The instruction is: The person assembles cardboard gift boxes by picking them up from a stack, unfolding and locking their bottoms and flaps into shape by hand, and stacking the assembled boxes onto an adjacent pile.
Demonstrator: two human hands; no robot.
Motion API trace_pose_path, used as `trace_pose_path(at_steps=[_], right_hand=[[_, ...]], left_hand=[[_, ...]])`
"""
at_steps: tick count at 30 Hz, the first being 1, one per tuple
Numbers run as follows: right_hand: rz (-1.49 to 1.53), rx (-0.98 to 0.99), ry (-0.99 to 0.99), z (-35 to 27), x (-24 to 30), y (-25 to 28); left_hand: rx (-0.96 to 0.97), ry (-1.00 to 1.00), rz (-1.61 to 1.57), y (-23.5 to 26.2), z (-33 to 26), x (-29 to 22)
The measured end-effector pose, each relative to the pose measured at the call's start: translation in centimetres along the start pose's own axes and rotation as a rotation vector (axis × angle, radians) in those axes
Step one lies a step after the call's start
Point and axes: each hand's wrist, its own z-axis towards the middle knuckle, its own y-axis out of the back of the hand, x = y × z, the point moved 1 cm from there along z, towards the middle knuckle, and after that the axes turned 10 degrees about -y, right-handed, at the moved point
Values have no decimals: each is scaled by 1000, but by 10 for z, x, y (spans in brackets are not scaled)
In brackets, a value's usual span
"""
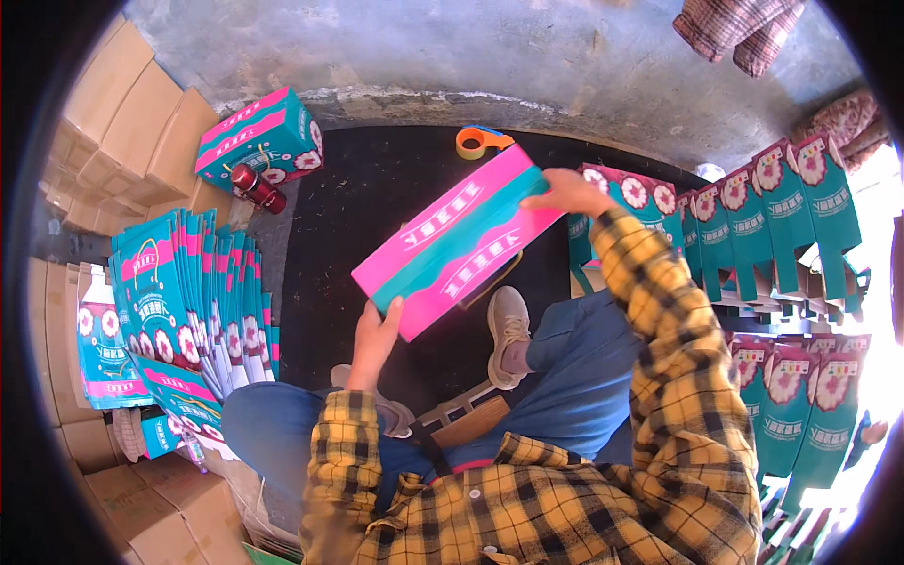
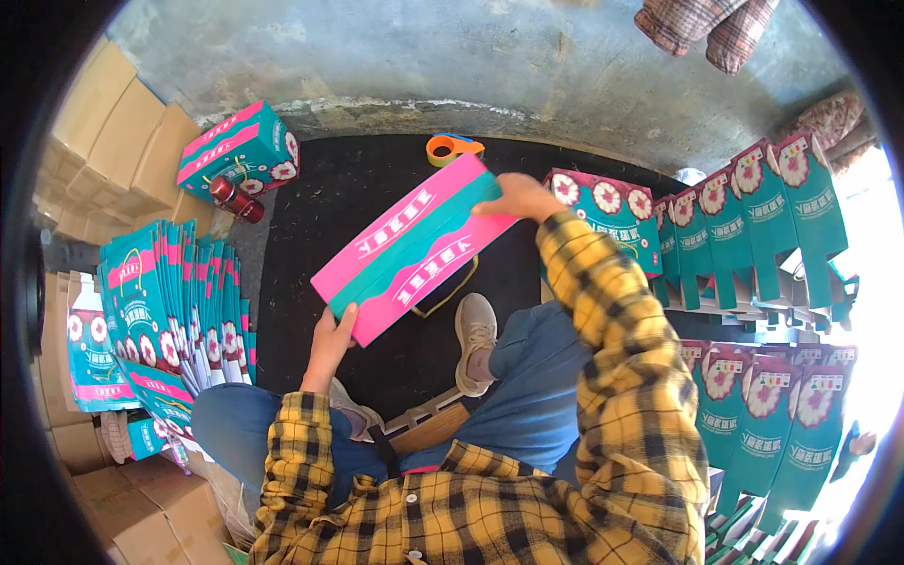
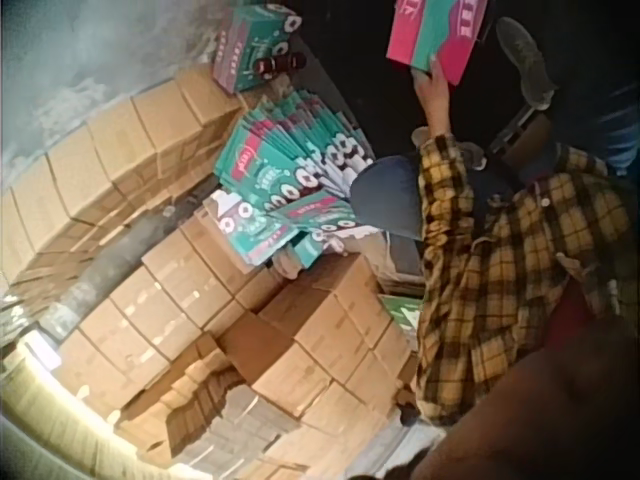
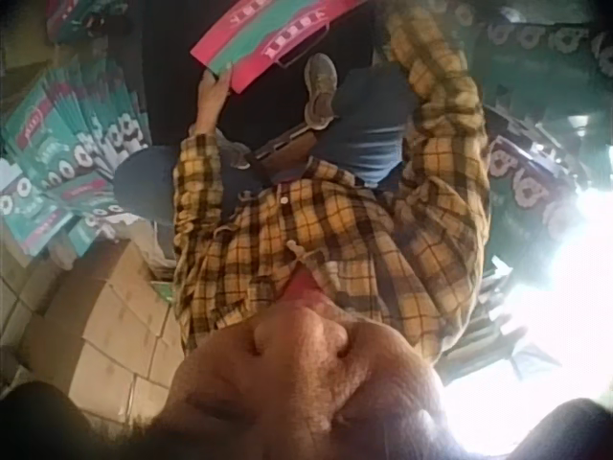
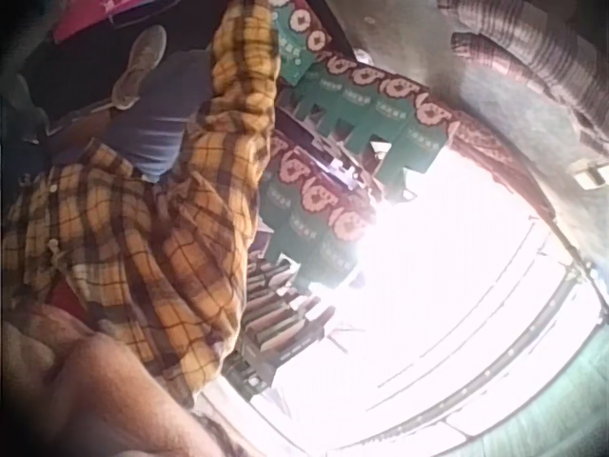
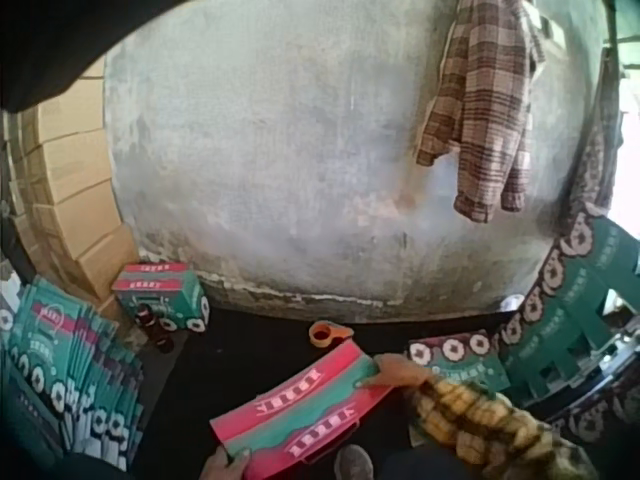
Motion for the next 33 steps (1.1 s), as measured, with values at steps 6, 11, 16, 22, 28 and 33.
trace_pose_path(at_steps=[6,11,16,22,28,33], right_hand=[[430,-309,9,-99,-116,68],[1211,-584,-279,-194,-242,20],[1402,-774,-685,-253,-399,-60],[1464,-896,-792,-235,-448,-91],[1442,-800,-899,-208,-445,-96],[1295,-1134,-1053,-249,-483,-120]], left_hand=[[12,-275,75,-100,42,-115],[74,-605,56,-230,55,-143],[528,-424,-212,-344,49,-144],[727,-364,-202,-388,71,-132],[758,-274,-88,-396,95,-132],[1078,-274,-124,-340,78,-132]])
